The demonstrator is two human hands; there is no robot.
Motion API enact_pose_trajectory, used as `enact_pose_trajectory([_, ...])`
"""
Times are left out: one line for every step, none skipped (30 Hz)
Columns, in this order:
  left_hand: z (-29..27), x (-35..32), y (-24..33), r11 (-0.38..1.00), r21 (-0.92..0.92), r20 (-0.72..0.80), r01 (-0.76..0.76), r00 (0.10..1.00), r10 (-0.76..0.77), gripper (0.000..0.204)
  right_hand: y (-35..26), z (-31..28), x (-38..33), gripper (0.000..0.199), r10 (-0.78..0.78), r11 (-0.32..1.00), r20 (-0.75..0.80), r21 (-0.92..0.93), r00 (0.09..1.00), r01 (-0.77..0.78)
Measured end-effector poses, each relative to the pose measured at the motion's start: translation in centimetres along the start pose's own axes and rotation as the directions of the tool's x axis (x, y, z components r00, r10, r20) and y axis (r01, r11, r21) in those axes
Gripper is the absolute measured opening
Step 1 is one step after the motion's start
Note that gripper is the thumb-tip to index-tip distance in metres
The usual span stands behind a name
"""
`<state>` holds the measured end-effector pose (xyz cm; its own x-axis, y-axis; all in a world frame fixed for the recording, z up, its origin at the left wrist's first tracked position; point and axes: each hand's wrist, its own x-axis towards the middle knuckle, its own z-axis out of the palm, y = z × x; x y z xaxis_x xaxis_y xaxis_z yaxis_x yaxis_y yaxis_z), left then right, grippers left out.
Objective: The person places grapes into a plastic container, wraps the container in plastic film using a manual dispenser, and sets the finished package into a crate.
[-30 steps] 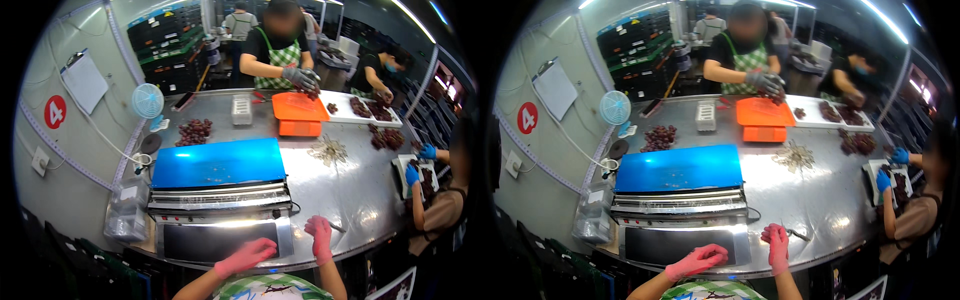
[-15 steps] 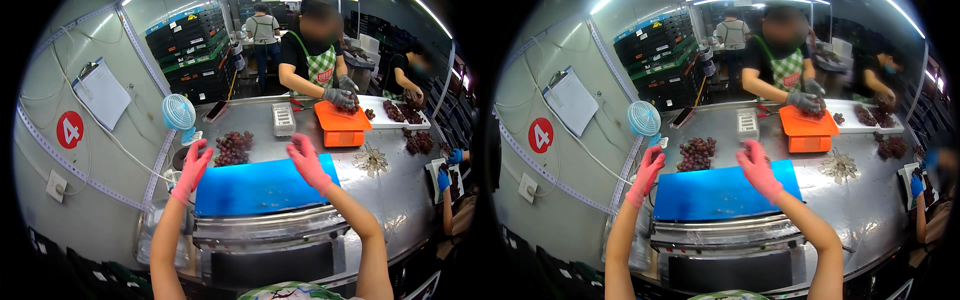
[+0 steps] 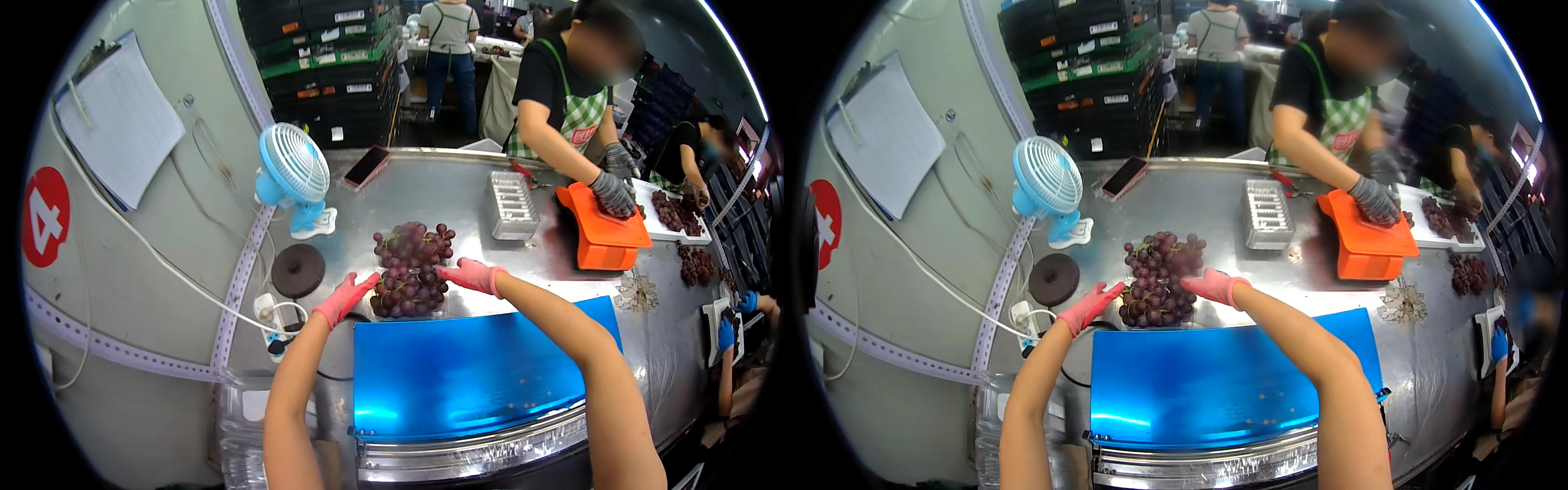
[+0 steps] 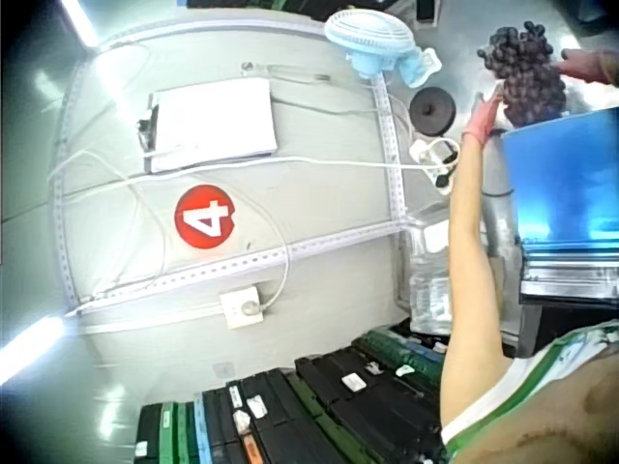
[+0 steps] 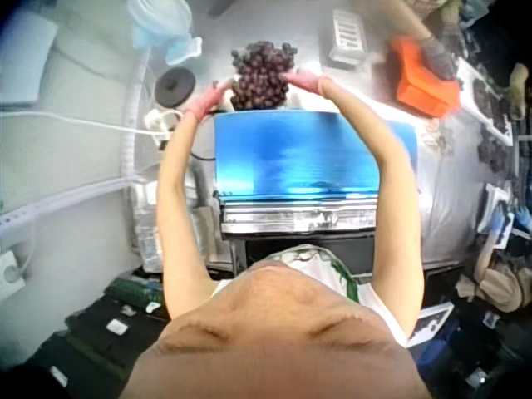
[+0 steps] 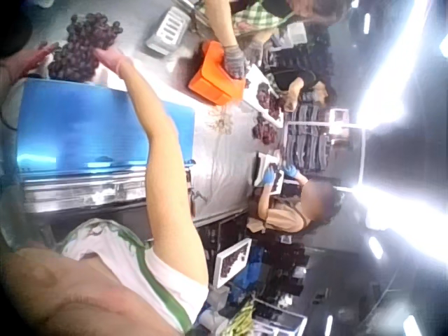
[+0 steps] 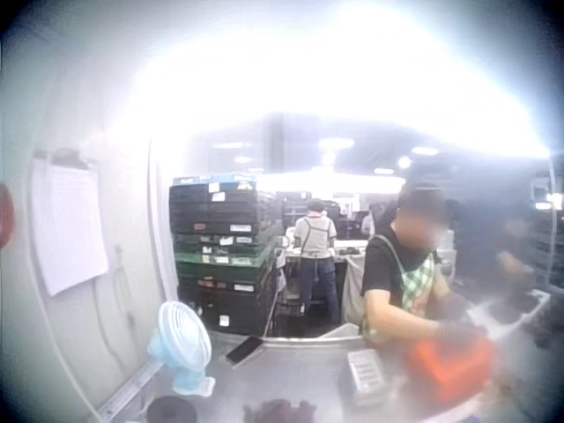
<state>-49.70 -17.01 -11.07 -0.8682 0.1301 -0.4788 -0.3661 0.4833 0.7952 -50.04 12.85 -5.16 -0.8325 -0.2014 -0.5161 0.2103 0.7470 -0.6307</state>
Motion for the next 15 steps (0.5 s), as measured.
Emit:
enact_pose_trajectory([0.1, 0.3, 0.1, 0.999, -0.034, 0.002, 0.025, 1.000, -0.025, 0.105, -0.6, 0.3, 0.3, 0.074, 0.002, 1.000, 0.040, 0.021, 0.999, -0.003])
enact_pose_trajectory([0.4, 0.7, 0.6, 0.955, -0.260, 0.135, 0.139, 0.985, -0.107, 0.112, 0.4, 0.9, 1.9, 0.078, 0.078, 0.994, 0.081, 0.065, 0.994, -0.083])
enact_pose_trajectory([0.5, 0.8, 1.0, 0.971, -0.209, 0.140, 0.113, 0.986, -0.085, 0.113, 0.1, 1.2, 2.2, 0.081, 0.071, 0.993, 0.135, 0.087, 0.988, -0.083])
enact_pose_trajectory([0.6, 0.9, 1.3, 0.984, -0.157, 0.148, 0.087, 0.987, -0.063, 0.115, -0.2, 1.4, 2.1, 0.085, 0.064, 0.990, 0.190, 0.110, 0.980, -0.086])
enact_pose_trajectory([0.4, 0.9, 1.3, 0.993, -0.101, 0.152, 0.054, 0.988, -0.039, 0.116, -0.7, 1.7, 2.2, 0.089, 0.049, 0.987, 0.240, 0.136, 0.970, -0.084])
enact_pose_trajectory([0.7, 2.2, 0.0, 0.985, -0.157, 0.180, 0.070, 0.983, -0.042, 0.117, -0.4, 2.3, 2.8, 0.088, 0.037, 0.976, 0.227, 0.201, 0.973, -0.084])
enact_pose_trajectory([0.9, 3.0, -1.1, 0.985, -0.158, 0.207, 0.076, 0.977, -0.042, 0.116, 0.0, 3.0, 3.3, 0.087, 0.028, 0.969, 0.229, 0.232, 0.973, -0.083])
enact_pose_trajectory([0.9, 3.5, -1.2, 0.985, -0.157, 0.231, 0.071, 0.972, -0.033, 0.115, 0.0, 3.1, 3.7, 0.085, 0.015, 0.962, 0.220, 0.263, 0.975, -0.074])
enact_pose_trajectory([0.9, 3.8, -1.3, 0.985, -0.157, 0.256, 0.066, 0.966, -0.024, 0.113, 0.1, 3.2, 3.9, 0.084, 0.002, 0.954, 0.211, 0.293, 0.978, -0.065])
enact_pose_trajectory([1.2, 3.8, -1.6, 0.989, -0.145, 0.218, 0.029, 0.976, 0.003, 0.112, 0.2, 3.4, 3.7, 0.082, 0.002, 0.955, 0.212, 0.290, 0.977, -0.065])
enact_pose_trajectory([1.2, 3.4, -1.4, 0.992, -0.125, 0.176, -0.016, 0.984, 0.038, 0.111, -0.1, 3.3, 3.3, 0.079, -0.004, 0.956, 0.206, 0.289, 0.978, -0.057])
enact_pose_trajectory([1.4, 3.1, -1.2, 0.993, -0.104, 0.135, -0.060, 0.988, 0.074, 0.110, -0.5, 3.1, 2.5, 0.072, -0.020, 0.955, 0.184, 0.296, 0.983, -0.036])
enact_pose_trajectory([1.5, 3.1, -1.5, 0.994, -0.095, 0.122, -0.052, 0.991, 0.063, 0.109, -0.9, 2.7, 2.2, 0.064, 0.016, 0.970, 0.201, 0.234, 0.979, -0.064])
enact_pose_trajectory([1.6, 2.5, -1.3, 0.995, -0.086, 0.108, -0.042, 0.993, 0.052, 0.109, -1.0, 2.5, 2.1, 0.060, 0.019, 0.978, 0.218, 0.201, 0.976, -0.064])
enact_pose_trajectory([1.5, 2.2, -0.8, 0.997, -0.077, 0.094, -0.033, 0.995, 0.040, 0.108, -1.1, 2.4, 1.9, 0.057, 0.024, 0.984, 0.235, 0.167, 0.972, -0.065])
